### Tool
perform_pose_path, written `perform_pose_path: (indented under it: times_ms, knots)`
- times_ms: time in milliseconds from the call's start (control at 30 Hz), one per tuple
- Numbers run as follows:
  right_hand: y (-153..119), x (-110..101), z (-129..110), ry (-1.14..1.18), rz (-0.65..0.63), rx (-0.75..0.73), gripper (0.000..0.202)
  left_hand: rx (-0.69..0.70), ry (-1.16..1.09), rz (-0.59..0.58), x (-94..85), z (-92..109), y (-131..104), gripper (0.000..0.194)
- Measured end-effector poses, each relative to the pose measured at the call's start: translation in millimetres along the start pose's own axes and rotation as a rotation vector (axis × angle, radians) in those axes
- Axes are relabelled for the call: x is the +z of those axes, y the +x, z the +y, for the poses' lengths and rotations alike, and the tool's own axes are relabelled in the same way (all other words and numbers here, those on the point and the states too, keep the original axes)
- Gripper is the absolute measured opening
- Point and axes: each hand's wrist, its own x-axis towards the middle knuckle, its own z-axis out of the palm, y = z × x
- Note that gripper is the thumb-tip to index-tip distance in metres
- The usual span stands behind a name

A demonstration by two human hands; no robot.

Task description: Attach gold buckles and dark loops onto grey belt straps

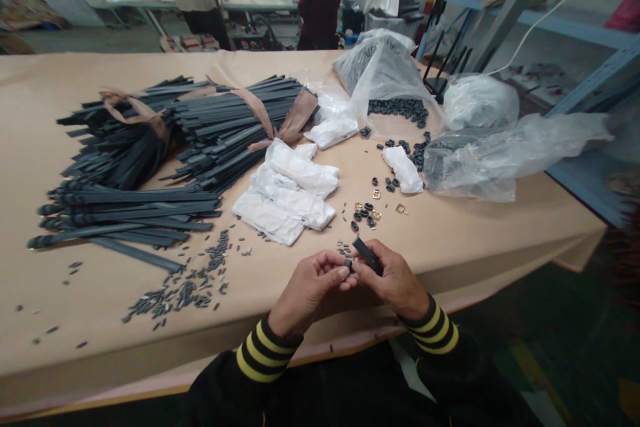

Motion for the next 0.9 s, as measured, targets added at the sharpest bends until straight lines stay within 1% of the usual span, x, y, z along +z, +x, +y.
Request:
perform_pose_path:
  times_ms: [67,133,200,267,333,467,500,567,700,800,900]
  knots:
    - [0.5,5.9,0.7,-0.018,0.049,0.053,0.012,0.102,0.123,0.091,-0.8,-2.1,0.8,0.017]
    - [1.0,10.9,2.0,-0.001,0.035,0.09,0.013,0.171,0.273,0.152,-1.3,-4.1,0.4,0.015]
    - [1.2,13.7,3.3,0.039,0.032,0.113,0.014,0.247,0.437,0.175,-1.2,-5.5,-1.4,0.012]
    - [1.1,13.7,4.1,0.087,0.025,0.119,0.014,0.296,0.54,0.17,-1.0,-5.7,-3.6,0.012]
    - [0.6,11.7,4.2,0.125,-0.02,0.109,0.016,0.271,0.508,0.141,-1.5,-4.8,-4.9,0.014]
    - [-0.2,7.5,2.9,0.126,-0.128,0.057,0.018,0.116,0.229,0.027,-6.0,-1.3,-4.7,0.02]
    - [-0.2,7.5,2.7,0.114,-0.141,0.045,0.018,0.09,0.193,-0.006,-7.4,-0.4,-4.6,0.021]
    - [0.2,8.6,2.3,0.082,-0.149,0.039,0.016,0.064,0.195,-0.048,-9.5,1.0,-4.5,0.023]
    - [0.3,11.2,0.7,0.04,-0.133,0.055,0.017,0.051,0.215,-0.015,-11.5,1.3,-4.2,0.021]
    - [-2.2,8.2,-1.5,0.088,-0.122,0.082,0.023,0.032,0.162,0.036,-13.2,-0.5,-3.6,0.017]
    - [-6.2,3.1,-3.5,0.093,-0.148,0.112,0.028,0.004,0.107,0.09,-15.3,-2.1,-4.1,0.016]
